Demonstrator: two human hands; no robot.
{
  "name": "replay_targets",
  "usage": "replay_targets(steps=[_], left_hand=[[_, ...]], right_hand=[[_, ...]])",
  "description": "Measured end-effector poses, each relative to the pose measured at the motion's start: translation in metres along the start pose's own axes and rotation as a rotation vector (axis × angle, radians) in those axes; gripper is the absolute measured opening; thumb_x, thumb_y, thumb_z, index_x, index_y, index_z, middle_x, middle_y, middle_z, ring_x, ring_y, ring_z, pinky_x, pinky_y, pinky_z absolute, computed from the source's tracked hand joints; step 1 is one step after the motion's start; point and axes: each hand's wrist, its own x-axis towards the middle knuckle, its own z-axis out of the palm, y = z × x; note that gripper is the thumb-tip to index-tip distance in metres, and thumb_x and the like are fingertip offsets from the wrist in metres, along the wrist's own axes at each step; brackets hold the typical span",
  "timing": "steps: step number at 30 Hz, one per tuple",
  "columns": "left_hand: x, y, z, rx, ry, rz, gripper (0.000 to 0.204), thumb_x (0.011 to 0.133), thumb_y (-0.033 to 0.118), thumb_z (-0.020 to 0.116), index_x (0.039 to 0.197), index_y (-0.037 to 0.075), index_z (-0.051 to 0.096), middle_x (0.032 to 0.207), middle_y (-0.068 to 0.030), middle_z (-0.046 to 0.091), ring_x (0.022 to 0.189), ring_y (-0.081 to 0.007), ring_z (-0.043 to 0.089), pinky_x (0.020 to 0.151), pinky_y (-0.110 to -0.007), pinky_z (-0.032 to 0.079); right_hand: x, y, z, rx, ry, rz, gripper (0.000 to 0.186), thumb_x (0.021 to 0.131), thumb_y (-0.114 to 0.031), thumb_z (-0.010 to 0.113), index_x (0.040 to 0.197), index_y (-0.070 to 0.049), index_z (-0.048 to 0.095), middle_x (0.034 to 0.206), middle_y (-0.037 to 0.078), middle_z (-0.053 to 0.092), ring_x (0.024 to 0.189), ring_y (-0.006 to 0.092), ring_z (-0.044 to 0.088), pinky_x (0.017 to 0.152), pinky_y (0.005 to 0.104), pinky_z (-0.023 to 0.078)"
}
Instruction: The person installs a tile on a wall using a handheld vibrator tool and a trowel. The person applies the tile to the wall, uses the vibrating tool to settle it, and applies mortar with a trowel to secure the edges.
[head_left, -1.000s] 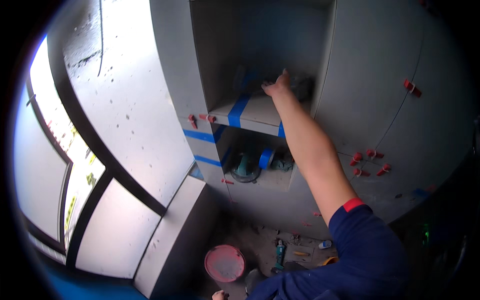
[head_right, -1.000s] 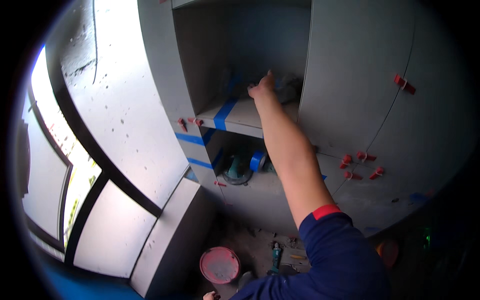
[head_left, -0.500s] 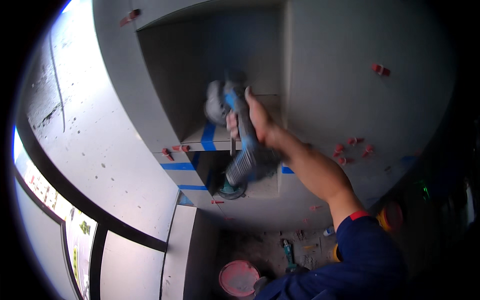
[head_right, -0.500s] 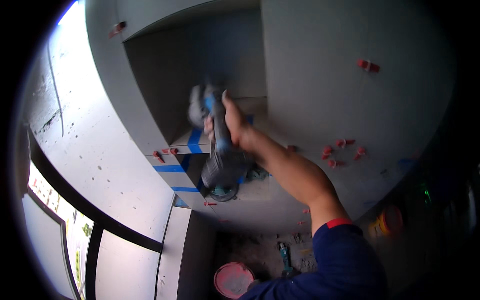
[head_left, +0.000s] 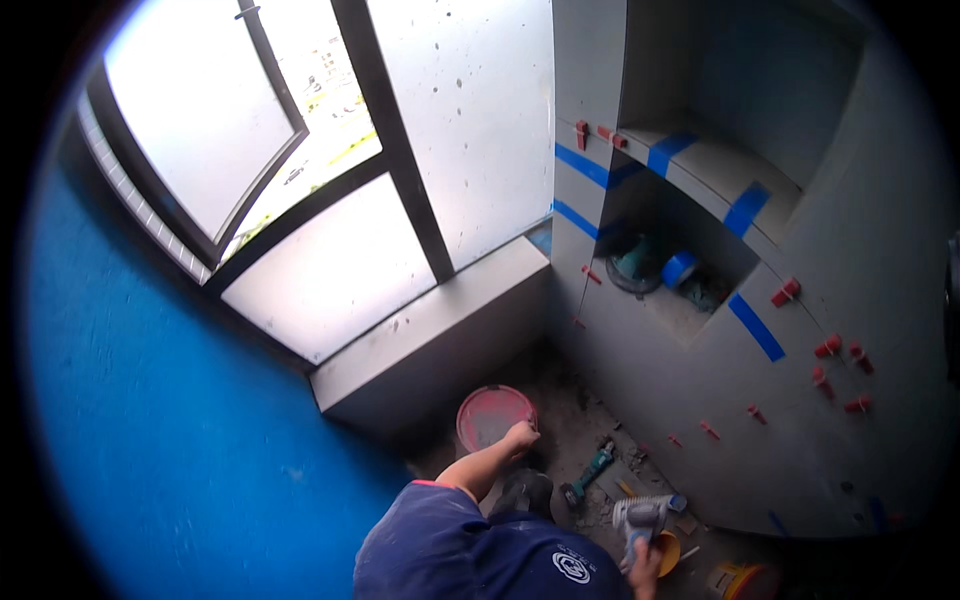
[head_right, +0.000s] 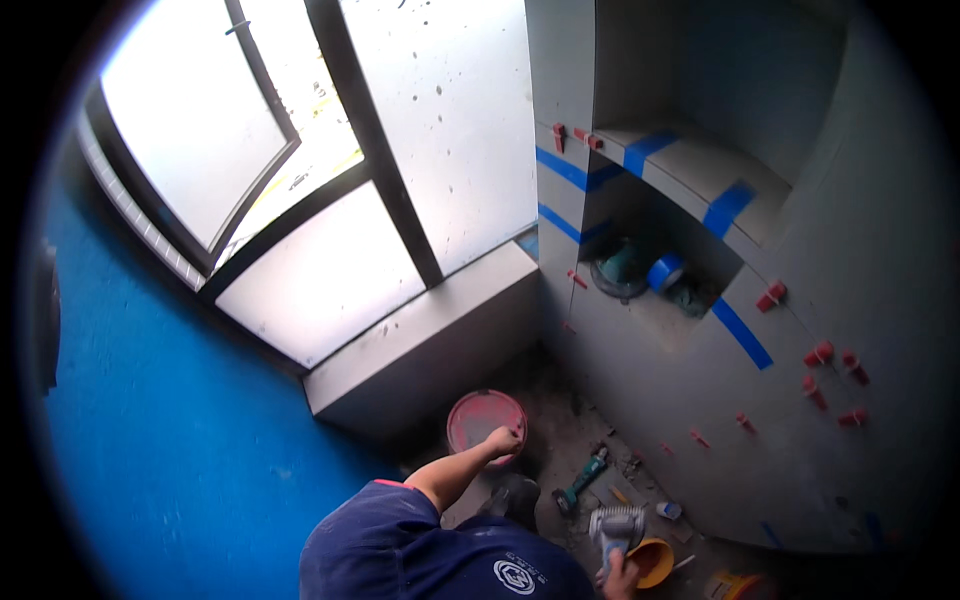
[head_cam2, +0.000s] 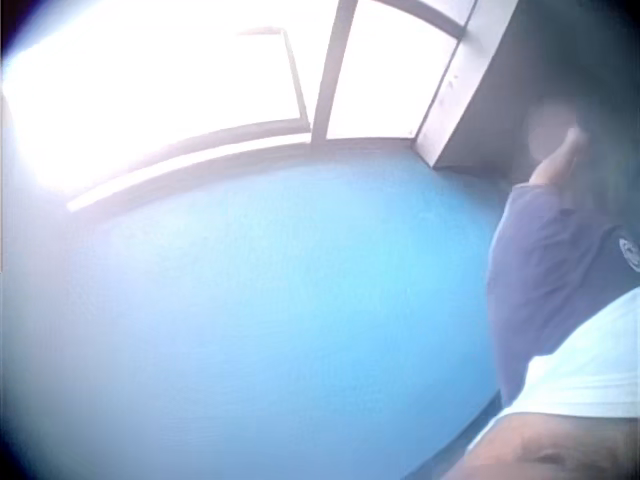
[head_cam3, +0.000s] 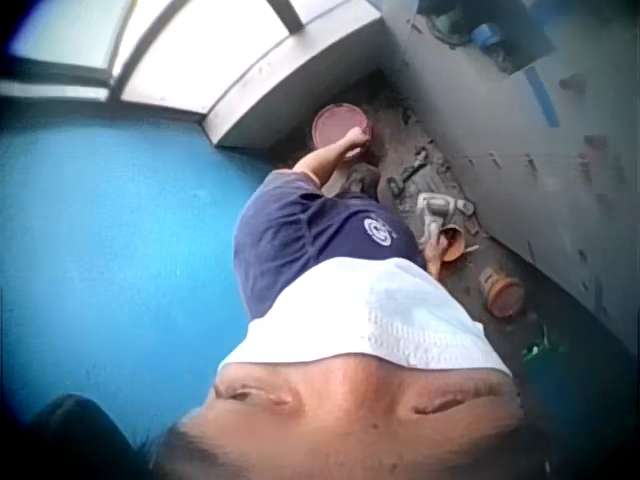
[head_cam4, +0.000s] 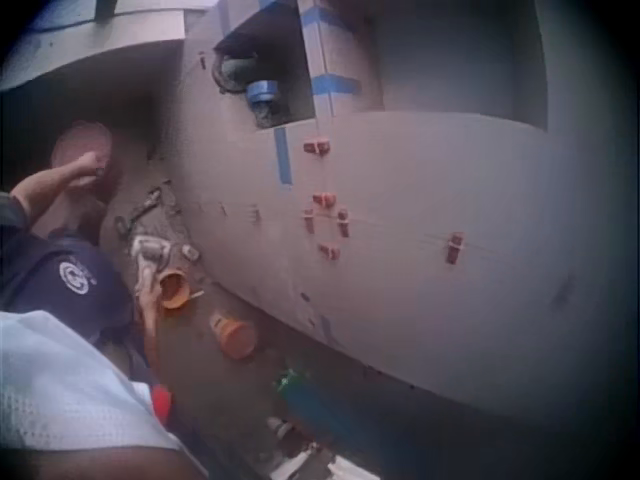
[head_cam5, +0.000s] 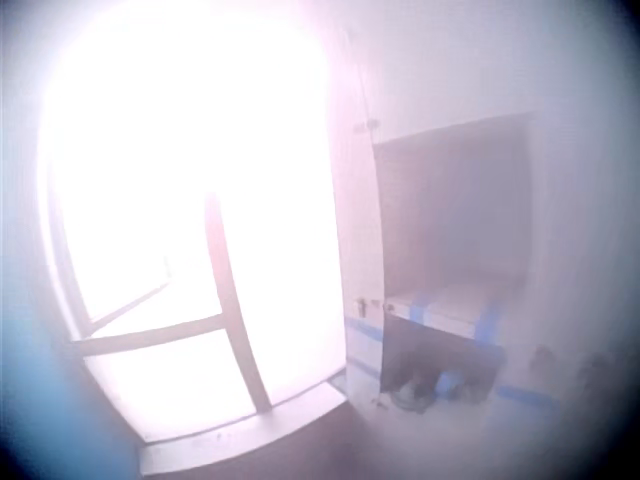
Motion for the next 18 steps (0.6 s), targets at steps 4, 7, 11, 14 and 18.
replay_targets(steps=[4, 7, 11, 14, 18], left_hand=[[-0.058, 0.005, 0.067, 0.000, 0.030, 0.028, 0.034, 0.073, 0.029, 0.061, 0.092, 0.003, 0.071, 0.095, -0.0226, 0.066, 0.091, -0.0380, 0.064, 0.081, -0.043, 0.052], [-0.072, 0.047, 0.126, 0.268, -0.211, 0.153, 0.036, 0.074, 0.032, 0.063, 0.093, 0.002, 0.070, 0.093, -0.0210, 0.068, 0.090, -0.0348, 0.066, 0.081, -0.041, 0.051], [-0.107, 0.061, 0.216, 0.689, -0.595, 0.219, 0.035, 0.076, 0.034, 0.062, 0.091, 0.003, 0.071, 0.096, -0.0161, 0.069, 0.089, -0.0327, 0.067, 0.077, -0.042, 0.052], [-0.108, 0.076, 0.259, 1.425, -0.583, 1.202, 0.019, 0.088, 0.023, 0.057, 0.086, 0.008, 0.068, 0.088, -0.0071, 0.069, 0.076, -0.0220, 0.067, 0.058, -0.039, 0.052], [-0.072, 0.103, 0.313, 0.752, -0.874, 0.751, 0.017, 0.086, 0.020, 0.058, 0.076, 0.008, 0.065, 0.075, -0.0091, 0.068, 0.066, -0.0208, 0.067, 0.057, -0.036, 0.052]], right_hand=[[-0.037, 0.104, -0.015, 0.101, 0.173, 0.218, 0.038, 0.085, -0.037, 0.058, 0.081, 0.000, 0.065, 0.074, 0.014, 0.066, 0.065, 0.0198, 0.063, 0.060, 0.0357, 0.051], [-0.076, 0.166, -0.044, 0.277, 0.383, 0.285, 0.033, 0.082, -0.033, 0.060, 0.082, -0.001, 0.065, 0.073, 0.015, 0.065, 0.064, 0.0225, 0.063, 0.059, 0.0377, 0.050], [-0.182, 0.282, -0.047, 0.544, 0.651, 0.451, 0.026, 0.078, -0.028, 0.063, 0.083, -0.002, 0.064, 0.071, 0.016, 0.064, 0.063, 0.0262, 0.063, 0.058, 0.0404, 0.050], [-0.233, 0.334, -0.036, 0.684, 0.750, 0.528, 0.023, 0.075, -0.024, 0.066, 0.084, -0.003, 0.064, 0.070, 0.017, 0.064, 0.062, 0.0290, 0.062, 0.058, 0.0424, 0.050], [-0.267, 0.394, -0.013, 0.856, 0.891, 0.593, 0.021, 0.070, -0.018, 0.069, 0.085, -0.003, 0.064, 0.068, 0.018, 0.063, 0.061, 0.0327, 0.062, 0.057, 0.0451, 0.050]])
